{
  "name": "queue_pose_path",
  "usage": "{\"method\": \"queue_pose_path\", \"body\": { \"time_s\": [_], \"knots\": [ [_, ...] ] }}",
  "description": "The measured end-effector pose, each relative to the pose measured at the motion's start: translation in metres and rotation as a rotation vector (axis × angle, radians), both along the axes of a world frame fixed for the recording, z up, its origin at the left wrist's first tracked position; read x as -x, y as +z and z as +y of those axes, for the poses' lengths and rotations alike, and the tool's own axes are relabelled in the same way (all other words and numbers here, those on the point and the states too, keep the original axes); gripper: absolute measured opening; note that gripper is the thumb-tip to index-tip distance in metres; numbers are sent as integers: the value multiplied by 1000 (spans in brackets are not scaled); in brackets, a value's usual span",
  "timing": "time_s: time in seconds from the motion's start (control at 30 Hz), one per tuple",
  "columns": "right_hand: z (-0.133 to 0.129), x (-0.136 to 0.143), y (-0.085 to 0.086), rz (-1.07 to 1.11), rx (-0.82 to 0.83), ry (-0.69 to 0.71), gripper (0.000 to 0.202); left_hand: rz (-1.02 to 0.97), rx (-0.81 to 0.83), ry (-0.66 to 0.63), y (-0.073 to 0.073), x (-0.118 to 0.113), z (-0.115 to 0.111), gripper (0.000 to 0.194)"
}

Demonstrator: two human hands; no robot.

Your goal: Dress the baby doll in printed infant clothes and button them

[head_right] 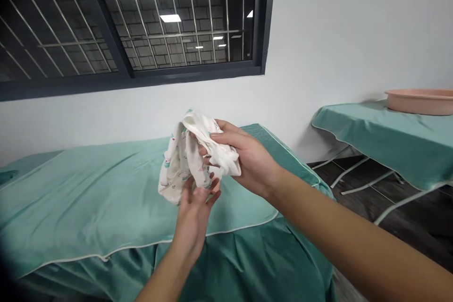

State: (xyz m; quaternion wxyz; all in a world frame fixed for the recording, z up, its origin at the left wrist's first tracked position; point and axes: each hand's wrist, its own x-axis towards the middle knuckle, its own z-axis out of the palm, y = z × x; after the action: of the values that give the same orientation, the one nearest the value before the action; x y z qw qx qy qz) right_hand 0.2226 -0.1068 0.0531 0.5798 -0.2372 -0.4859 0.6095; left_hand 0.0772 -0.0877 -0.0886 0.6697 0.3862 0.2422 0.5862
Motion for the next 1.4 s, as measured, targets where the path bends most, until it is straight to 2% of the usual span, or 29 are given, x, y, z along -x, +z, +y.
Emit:
{"method": "queue_pose_path", "body": {
  "time_s": [0.1,0.17,0.2,0.3,0.4,0.47,0.5,0.57,0.63,0.67,0.73,0.8,0.87,0.93,1.03,1.1,1.17,1.23,1.33,1.4],
  "knots": [
    [5,-4,-15,-58,25,-17,35,-328,316,7,8,6,20,23],
    [6,-13,-27,-116,50,-48,37,-406,447,50,11,17,37,15],
    [7,-18,-36,-152,63,-67,38,-408,451,57,11,23,43,15],
    [12,-36,-74,-363,77,-98,39,-325,314,-45,9,35,52,20],
    [17,-46,-118,-761,-1,-109,33,-125,144,-152,9,36,50,27],
    [19,-47,-135,-926,-66,-100,39,111,32,-141,13,36,52,26],
    [20,-46,-136,-961,-106,-112,45,250,-36,-119,19,36,54,24],
    [22,-42,-121,-957,-213,-170,63,524,-217,-79,36,39,60,24],
    [25,-35,-89,-917,-338,-226,78,709,-465,-10,62,41,67,27],
    [27,-30,-69,-901,-391,-230,79,775,-593,27,78,42,69,28],
    [31,-19,-31,-923,-516,-215,75,963,-807,89,112,42,71,25],
    [34,-6,0,-933,-616,-277,68,1177,-1008,188,146,41,68,15],
    [36,5,21,-911,-695,-389,65,1350,-1141,322,174,42,63,8],
    [36,11,35,-919,-780,-496,47,1415,-1176,457,193,47,57,3],
    [35,7,49,-1030,-882,-540,16,1334,-1121,556,204,63,48,15],
    [33,-2,53,-1099,-900,-492,16,1229,-1021,543,201,76,43,19],
    [32,-14,55,-1169,-892,-448,20,1093,-874,467,195,87,41,18],
    [31,-24,53,-1294,-884,-462,22,924,-745,363,189,93,41,15],
    [28,-30,48,-1540,-845,-530,20,701,-618,186,183,92,44,13],
    [28,-28,44,-1630,-784,-488,16,612,-549,54,180,86,46,15]
  ]
}}
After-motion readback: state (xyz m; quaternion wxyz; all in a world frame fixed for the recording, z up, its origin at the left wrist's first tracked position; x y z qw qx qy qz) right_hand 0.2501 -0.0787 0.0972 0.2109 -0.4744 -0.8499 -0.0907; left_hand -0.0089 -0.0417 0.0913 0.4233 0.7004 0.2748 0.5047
